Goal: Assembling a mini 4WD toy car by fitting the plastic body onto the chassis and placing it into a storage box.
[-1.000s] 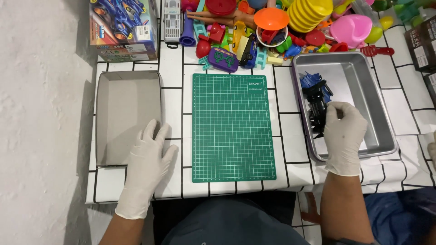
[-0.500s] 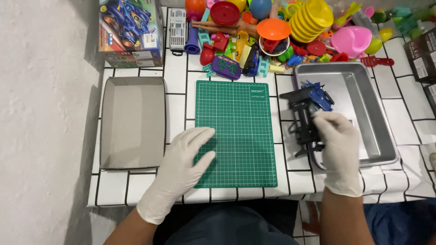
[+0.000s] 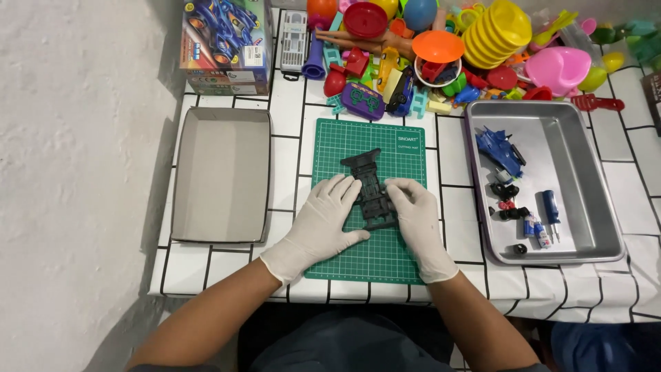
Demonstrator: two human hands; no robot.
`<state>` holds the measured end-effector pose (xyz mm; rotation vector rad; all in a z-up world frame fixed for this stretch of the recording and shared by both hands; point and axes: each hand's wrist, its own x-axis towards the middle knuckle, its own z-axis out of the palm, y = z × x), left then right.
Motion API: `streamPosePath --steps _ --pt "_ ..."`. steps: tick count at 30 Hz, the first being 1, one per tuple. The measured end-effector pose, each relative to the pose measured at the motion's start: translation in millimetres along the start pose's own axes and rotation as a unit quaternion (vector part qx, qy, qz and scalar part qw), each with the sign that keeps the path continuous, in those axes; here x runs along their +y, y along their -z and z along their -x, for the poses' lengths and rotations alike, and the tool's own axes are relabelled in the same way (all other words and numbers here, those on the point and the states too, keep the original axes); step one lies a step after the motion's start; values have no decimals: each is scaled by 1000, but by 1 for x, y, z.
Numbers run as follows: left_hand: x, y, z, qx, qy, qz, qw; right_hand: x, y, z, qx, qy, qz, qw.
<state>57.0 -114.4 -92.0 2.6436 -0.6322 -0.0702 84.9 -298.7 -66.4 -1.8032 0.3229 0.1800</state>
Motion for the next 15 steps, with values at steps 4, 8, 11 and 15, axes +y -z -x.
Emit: streamPosePath --steps 4,8,11,15 --pt "1 5 -5 -26 19 -11 999 -1 11 -2 -70 13 123 990" --pt "-1 2 -6 -27 22 -18 999 -13 17 4 -109 41 220 969" --pt "-9 -7 -7 -12 2 -13 1000 -20 22 4 -128 48 257 957" --pt "-14 -8 -4 2 -13 -3 1000 -31 33 -3 -155 87 328 928"
